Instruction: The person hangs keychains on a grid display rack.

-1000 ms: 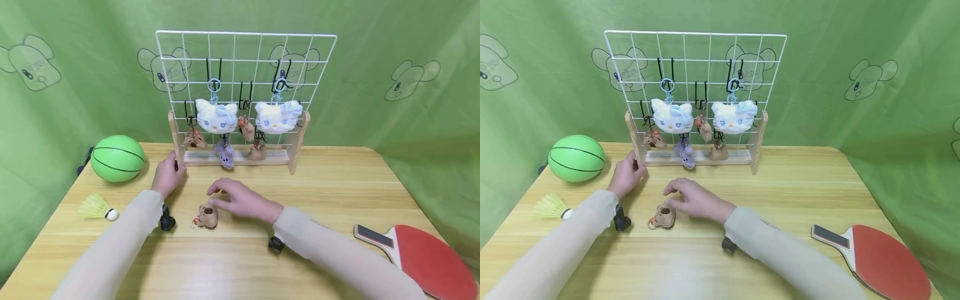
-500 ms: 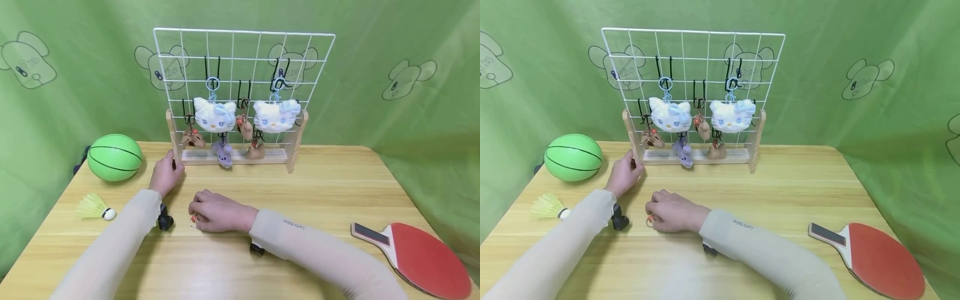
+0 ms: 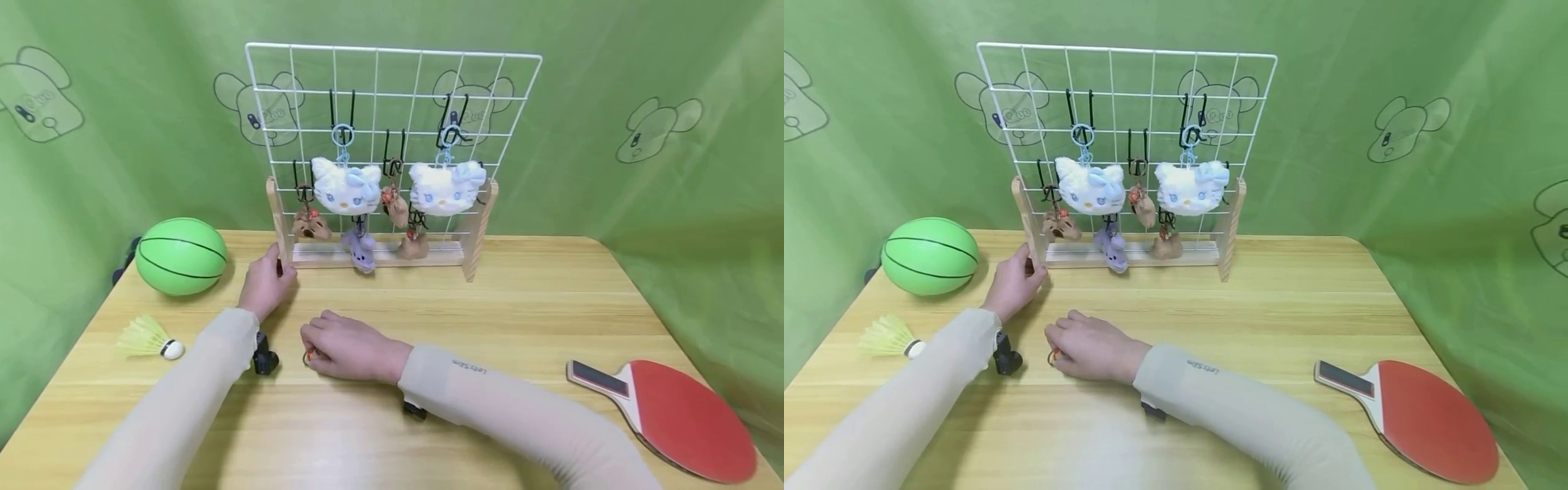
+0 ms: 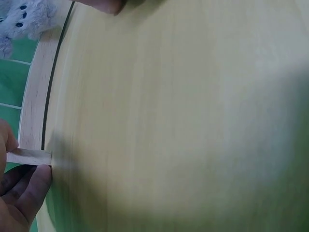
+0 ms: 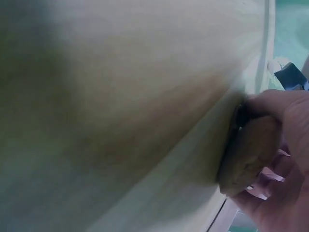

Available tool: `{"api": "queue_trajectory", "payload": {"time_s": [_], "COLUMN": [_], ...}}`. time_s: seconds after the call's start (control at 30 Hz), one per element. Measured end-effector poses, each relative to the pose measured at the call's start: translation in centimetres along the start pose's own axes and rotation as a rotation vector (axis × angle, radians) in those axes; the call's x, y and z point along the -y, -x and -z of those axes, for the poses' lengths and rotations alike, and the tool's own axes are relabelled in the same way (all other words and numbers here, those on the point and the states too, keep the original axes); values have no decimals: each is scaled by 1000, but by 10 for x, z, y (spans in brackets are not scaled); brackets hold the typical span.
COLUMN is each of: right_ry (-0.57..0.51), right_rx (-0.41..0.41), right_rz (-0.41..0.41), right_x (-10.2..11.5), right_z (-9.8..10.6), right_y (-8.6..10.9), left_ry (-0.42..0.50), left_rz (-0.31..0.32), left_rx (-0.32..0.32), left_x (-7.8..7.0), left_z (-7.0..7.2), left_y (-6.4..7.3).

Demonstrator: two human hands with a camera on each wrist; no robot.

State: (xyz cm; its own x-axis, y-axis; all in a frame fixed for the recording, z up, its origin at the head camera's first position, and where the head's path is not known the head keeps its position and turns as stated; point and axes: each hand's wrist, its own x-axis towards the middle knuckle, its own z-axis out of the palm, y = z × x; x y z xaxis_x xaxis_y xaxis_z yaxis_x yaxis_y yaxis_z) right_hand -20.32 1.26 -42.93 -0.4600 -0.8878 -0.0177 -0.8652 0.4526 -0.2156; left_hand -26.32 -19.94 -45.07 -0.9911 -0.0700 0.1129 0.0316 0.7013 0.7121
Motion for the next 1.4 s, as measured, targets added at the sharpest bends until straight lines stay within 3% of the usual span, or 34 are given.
{"api": "queue_trajectory", "payload": {"time_s": [0.17, 0.33, 0.47, 0.63, 0.93, 1.07, 1.4], "right_ry": [-90, -221, -436, -742, -1105, -1191, -1212], "right_rx": [-47, -42, -34, -96, -207, -236, -346], "right_rz": [-7, -24, -50, -129, -236, -271, -305], "right_x": [0, -4, -11, -21, -37, -43, -56], "right_z": [-3, 0, 6, 8, 7, 9, 27], "right_y": [3, 7, 12, 26, 52, 65, 101], "left_ry": [0, 3, 13, 17, 13, 13, 12], "left_rz": [4, -1, -2, -10, 2, 13, 16], "left_rx": [6, -1, -3, -5, 0, 12, 5], "left_x": [1, 2, 3, 2, 0, 0, -1], "left_z": [0, -1, -1, -1, 0, 0, 0], "left_y": [1, 0, -1, -3, -1, 0, 0]}}
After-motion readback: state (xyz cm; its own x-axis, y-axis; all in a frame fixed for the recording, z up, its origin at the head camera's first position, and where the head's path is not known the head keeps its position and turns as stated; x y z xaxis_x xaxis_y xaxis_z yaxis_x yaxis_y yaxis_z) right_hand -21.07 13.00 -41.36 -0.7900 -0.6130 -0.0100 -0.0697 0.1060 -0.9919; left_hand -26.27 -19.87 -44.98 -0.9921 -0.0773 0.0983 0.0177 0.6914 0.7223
